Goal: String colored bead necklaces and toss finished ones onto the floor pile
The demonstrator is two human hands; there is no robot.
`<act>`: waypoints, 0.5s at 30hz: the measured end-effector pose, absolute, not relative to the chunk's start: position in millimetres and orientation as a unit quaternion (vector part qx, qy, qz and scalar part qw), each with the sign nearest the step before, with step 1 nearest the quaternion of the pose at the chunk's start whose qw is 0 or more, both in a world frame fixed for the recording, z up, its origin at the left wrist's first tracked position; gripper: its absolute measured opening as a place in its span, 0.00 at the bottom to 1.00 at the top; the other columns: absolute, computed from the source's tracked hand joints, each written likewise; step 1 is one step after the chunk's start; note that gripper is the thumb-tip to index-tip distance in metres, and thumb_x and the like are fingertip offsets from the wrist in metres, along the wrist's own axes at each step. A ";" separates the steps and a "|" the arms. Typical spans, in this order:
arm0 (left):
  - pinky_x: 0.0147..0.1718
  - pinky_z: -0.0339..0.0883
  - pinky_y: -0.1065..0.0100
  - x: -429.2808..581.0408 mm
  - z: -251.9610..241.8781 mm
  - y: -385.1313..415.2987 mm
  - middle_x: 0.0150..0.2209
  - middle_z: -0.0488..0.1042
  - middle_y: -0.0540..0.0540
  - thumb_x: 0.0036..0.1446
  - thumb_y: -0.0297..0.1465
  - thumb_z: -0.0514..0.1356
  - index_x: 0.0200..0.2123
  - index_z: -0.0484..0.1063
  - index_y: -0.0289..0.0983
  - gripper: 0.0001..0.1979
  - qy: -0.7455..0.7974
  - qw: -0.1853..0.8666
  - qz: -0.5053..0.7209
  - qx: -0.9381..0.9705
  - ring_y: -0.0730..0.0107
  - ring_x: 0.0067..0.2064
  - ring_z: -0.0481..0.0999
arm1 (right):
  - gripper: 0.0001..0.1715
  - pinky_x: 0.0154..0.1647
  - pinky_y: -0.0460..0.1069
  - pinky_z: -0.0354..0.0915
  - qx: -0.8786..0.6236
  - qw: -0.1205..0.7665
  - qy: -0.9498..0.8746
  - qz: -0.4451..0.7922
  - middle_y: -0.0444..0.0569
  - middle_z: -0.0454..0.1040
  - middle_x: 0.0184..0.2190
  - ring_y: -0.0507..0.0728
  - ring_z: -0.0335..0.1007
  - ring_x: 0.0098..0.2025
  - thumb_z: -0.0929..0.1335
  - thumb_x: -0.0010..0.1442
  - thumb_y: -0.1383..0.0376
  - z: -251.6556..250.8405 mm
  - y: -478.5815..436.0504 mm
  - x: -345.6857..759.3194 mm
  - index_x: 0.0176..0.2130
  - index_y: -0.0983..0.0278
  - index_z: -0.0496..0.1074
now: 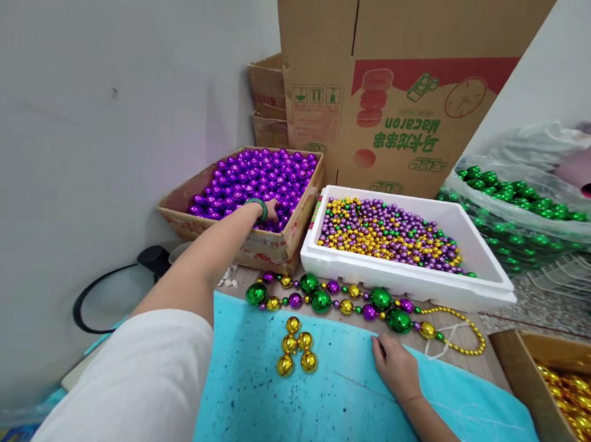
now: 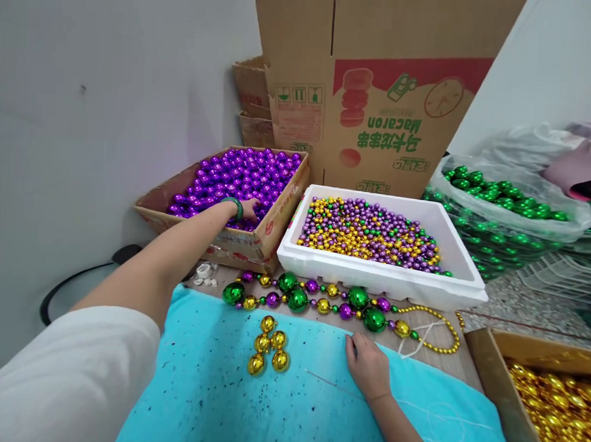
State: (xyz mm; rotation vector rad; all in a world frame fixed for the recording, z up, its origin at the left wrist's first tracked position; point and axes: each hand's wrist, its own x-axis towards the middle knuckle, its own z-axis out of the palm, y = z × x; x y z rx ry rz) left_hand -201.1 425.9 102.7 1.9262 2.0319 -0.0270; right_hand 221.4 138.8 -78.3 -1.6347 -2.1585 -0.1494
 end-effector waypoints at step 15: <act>0.38 0.71 0.64 -147.2 117.5 454.2 0.43 0.76 0.38 0.56 0.40 0.59 0.53 0.66 0.28 0.27 0.689 0.218 0.040 0.690 0.62 0.37 0.77 | 0.24 0.27 0.47 0.57 -0.575 0.232 -0.782 -0.057 0.44 0.69 0.20 0.52 0.70 0.24 0.57 0.68 0.57 -77.6 140.2 220.8 0.24 0.62 0.64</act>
